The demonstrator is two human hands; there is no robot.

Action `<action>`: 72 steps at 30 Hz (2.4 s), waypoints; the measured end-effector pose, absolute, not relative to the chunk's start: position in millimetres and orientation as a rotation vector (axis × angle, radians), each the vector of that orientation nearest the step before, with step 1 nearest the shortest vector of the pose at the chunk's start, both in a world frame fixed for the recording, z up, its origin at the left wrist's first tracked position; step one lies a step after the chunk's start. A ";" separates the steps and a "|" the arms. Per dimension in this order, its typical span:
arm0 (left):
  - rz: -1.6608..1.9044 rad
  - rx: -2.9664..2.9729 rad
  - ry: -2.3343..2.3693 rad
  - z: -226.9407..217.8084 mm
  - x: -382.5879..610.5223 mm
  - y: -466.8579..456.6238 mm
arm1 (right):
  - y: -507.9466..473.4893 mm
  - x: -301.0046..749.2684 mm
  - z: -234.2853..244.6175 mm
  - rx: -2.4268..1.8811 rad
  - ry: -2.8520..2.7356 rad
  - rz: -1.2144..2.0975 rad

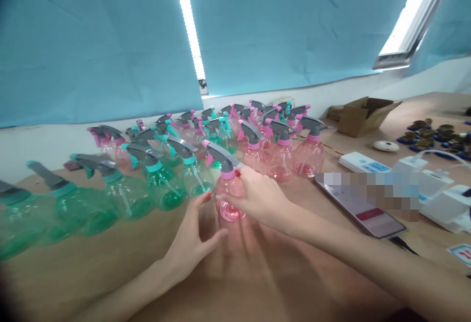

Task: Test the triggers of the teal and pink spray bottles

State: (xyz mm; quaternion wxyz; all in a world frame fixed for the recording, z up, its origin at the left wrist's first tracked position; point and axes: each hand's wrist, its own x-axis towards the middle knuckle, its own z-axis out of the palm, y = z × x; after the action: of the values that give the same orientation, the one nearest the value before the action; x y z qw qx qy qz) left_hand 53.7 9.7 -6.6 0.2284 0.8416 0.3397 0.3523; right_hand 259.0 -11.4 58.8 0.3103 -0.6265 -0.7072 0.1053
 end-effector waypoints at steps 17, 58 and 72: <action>0.907 2.137 0.665 -2.8 79.3 -6.5 | -28.3 272.3 75.8 -1.129 -1.819 0.711; 0.495 2.770 1.055 -8.4 33.8 19.8 | 26.3 261.3 62.7 -0.985 -1.613 0.780; 0.488 2.772 1.028 -8.8 34.3 20.3 | 23.6 260.6 62.7 -0.974 -1.565 0.804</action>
State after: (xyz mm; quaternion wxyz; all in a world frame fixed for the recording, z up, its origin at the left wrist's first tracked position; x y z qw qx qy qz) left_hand 34.3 20.3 -8.8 0.0724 0.9227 0.3422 0.1623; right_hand 260.6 23.6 62.7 0.5356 -0.4090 -0.6571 0.3378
